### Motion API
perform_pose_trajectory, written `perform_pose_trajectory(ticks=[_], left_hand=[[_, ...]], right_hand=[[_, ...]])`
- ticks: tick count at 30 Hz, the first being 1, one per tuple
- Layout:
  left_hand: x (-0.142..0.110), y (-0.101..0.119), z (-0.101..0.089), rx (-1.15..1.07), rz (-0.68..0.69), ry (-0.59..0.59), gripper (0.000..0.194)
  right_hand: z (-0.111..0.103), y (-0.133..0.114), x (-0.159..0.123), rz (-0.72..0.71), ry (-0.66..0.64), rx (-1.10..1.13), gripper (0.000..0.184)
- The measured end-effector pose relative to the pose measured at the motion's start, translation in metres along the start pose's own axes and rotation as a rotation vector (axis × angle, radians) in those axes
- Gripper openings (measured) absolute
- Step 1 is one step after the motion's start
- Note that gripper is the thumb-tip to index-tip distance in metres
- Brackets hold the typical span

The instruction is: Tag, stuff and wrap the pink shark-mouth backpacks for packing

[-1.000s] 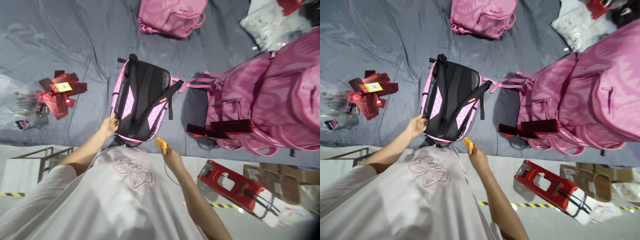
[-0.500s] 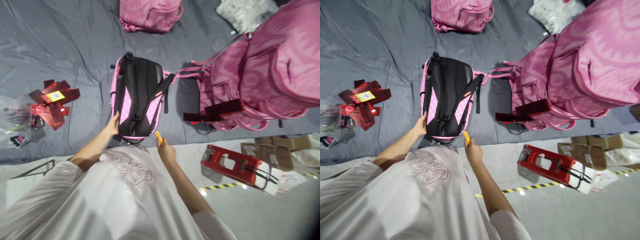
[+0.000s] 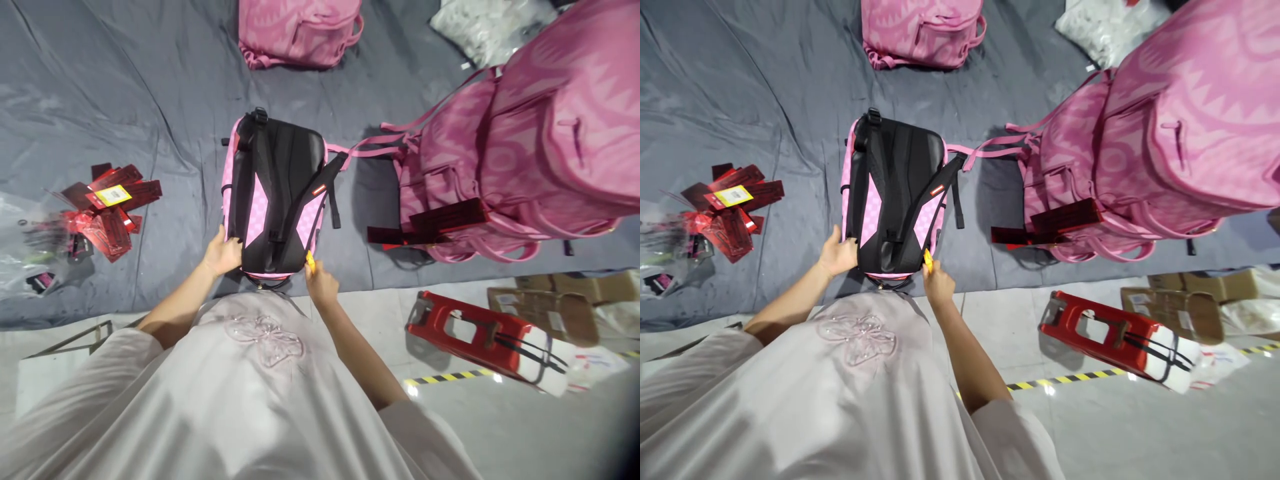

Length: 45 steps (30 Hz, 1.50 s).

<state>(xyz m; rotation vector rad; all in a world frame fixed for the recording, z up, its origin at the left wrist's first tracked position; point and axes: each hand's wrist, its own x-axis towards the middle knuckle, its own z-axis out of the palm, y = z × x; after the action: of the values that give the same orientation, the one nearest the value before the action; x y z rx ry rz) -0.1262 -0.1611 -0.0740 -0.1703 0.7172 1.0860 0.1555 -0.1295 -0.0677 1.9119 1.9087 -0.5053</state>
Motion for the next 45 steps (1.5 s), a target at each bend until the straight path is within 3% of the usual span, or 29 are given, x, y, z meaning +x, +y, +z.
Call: perform_pose_trajectory(ticks=[4, 11, 19, 26, 29, 32, 35, 37, 39, 40, 41, 42, 43, 44, 45], left_hand=[[-0.003, 0.000, -0.002, -0.026, 0.070, 0.016, 0.075], [0.011, 0.005, 0.000, -0.038, -0.021, 0.028, 0.086], [0.014, 0.009, 0.001, 0.032, 0.002, 0.024, 0.091], [0.016, 0.012, 0.003, 0.021, -0.012, -0.007, 0.091], [0.018, 0.012, 0.004, 0.030, -0.007, -0.032, 0.091], [0.019, 0.013, 0.008, 0.092, -0.005, -0.060, 0.091], [0.011, 0.011, 0.013, 0.322, 0.011, 0.037, 0.084], [-0.003, 0.004, 0.016, 0.603, 0.116, 0.260, 0.073], [-0.019, -0.009, 0.021, 0.985, 0.409, 0.503, 0.066], [-0.026, -0.018, 0.024, 1.202, 0.608, 0.564, 0.065], [-0.032, -0.028, 0.027, 1.431, 0.793, 0.528, 0.066], [-0.036, -0.038, 0.031, 1.658, 0.922, 0.416, 0.066], [-0.038, -0.048, 0.033, 1.874, 0.976, 0.241, 0.064], [-0.037, -0.057, 0.034, 2.085, 0.947, 0.064, 0.066], [-0.032, -0.065, 0.033, 2.244, 0.934, -0.006, 0.070]], right_hand=[[-0.007, 0.001, -0.004, -0.002, -0.002, 0.001, 0.040], [-0.015, 0.010, -0.029, 0.032, -0.053, 0.072, 0.040], [-0.016, 0.016, -0.047, 0.075, -0.078, 0.207, 0.039], [-0.007, 0.050, -0.121, 0.124, -0.135, 0.320, 0.040], [0.006, 0.039, -0.138, 0.089, -0.212, 0.345, 0.036], [0.013, 0.018, -0.133, 0.056, -0.263, 0.330, 0.035], [0.012, 0.005, -0.123, 0.013, -0.307, 0.247, 0.035], [0.011, 0.000, -0.120, -0.021, -0.309, 0.197, 0.035], [0.012, -0.006, -0.118, -0.017, -0.299, 0.183, 0.038], [0.013, -0.009, -0.118, -0.012, -0.308, 0.206, 0.039], [0.013, -0.012, -0.119, -0.011, -0.328, 0.246, 0.040], [0.012, -0.014, -0.121, -0.020, -0.347, 0.300, 0.040], [0.010, -0.016, -0.123, -0.039, -0.360, 0.366, 0.039], [0.006, -0.017, -0.124, -0.067, -0.357, 0.434, 0.036], [0.001, -0.016, -0.125, -0.088, -0.319, 0.493, 0.034]])
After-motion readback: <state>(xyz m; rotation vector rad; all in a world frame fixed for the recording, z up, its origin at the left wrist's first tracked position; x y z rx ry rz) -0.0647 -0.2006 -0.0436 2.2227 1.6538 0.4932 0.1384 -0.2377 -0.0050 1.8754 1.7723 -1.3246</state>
